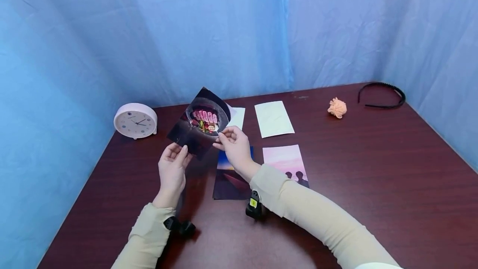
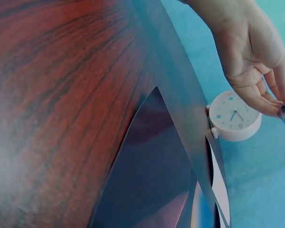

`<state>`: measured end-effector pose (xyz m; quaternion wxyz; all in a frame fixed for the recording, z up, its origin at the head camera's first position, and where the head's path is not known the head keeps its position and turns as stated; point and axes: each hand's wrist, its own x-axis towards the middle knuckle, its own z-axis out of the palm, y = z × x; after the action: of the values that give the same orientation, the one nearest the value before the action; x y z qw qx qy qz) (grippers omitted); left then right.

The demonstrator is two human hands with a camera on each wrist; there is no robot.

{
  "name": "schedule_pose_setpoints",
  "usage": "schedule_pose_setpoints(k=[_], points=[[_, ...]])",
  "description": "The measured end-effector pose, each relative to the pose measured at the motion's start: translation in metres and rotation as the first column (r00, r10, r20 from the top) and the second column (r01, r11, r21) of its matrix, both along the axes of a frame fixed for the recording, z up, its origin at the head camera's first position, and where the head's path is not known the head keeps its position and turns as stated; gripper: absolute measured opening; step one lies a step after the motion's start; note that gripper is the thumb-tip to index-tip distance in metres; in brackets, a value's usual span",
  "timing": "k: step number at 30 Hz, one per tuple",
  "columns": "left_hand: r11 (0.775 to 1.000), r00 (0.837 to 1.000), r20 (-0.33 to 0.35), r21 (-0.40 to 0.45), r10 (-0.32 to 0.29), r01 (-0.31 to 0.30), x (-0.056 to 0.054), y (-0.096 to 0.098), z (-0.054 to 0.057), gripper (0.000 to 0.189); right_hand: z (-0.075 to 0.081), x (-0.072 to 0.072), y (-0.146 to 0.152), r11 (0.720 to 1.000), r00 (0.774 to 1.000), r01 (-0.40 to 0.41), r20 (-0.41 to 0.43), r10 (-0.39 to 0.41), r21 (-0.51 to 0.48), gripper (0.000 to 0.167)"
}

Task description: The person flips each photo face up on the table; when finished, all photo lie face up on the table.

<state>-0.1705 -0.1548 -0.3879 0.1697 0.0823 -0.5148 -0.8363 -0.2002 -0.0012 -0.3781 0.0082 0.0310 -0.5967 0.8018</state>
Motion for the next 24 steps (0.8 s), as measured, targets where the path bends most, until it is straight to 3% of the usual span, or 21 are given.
schedule_pose_setpoints(k=[7,12,15,18,22,24], points=[[0.999,0.998,-0.018,0.002,0.053,-0.053,0.001,0.001,-0.002,0.029,-0.003,-0.001,0.002,1.000,1.000,-0.013,0.016,0.013,-0.022,0.011],[0.998,0.998,-0.031,-0.032,0.046,-0.047,0.001,-0.002,-0.001,0.029,-0.005,-0.004,0.009,1.000,1.000,-0.008,-0.005,0.008,-0.009,0.014],[0.997,0.999,-0.031,-0.068,0.026,-0.028,0.003,-0.006,-0.001,0.027,-0.006,-0.007,0.016,0.998,0.999,0.022,-0.038,-0.020,0.064,0.017],[0.992,0.999,-0.033,-0.128,0.010,-0.014,0.006,-0.012,-0.001,0.025,-0.008,-0.010,0.025,0.976,0.992,0.092,-0.107,-0.072,0.199,0.021],[0.972,0.999,-0.039,-0.233,0.010,-0.019,0.010,-0.022,-0.001,0.023,-0.009,-0.014,0.038,0.933,0.975,0.170,-0.189,-0.114,0.316,0.026],[0.955,0.998,-0.051,-0.293,0.026,-0.040,0.011,-0.027,0.000,0.022,-0.009,-0.016,0.044,0.930,0.972,0.176,-0.206,-0.112,0.324,0.027]])
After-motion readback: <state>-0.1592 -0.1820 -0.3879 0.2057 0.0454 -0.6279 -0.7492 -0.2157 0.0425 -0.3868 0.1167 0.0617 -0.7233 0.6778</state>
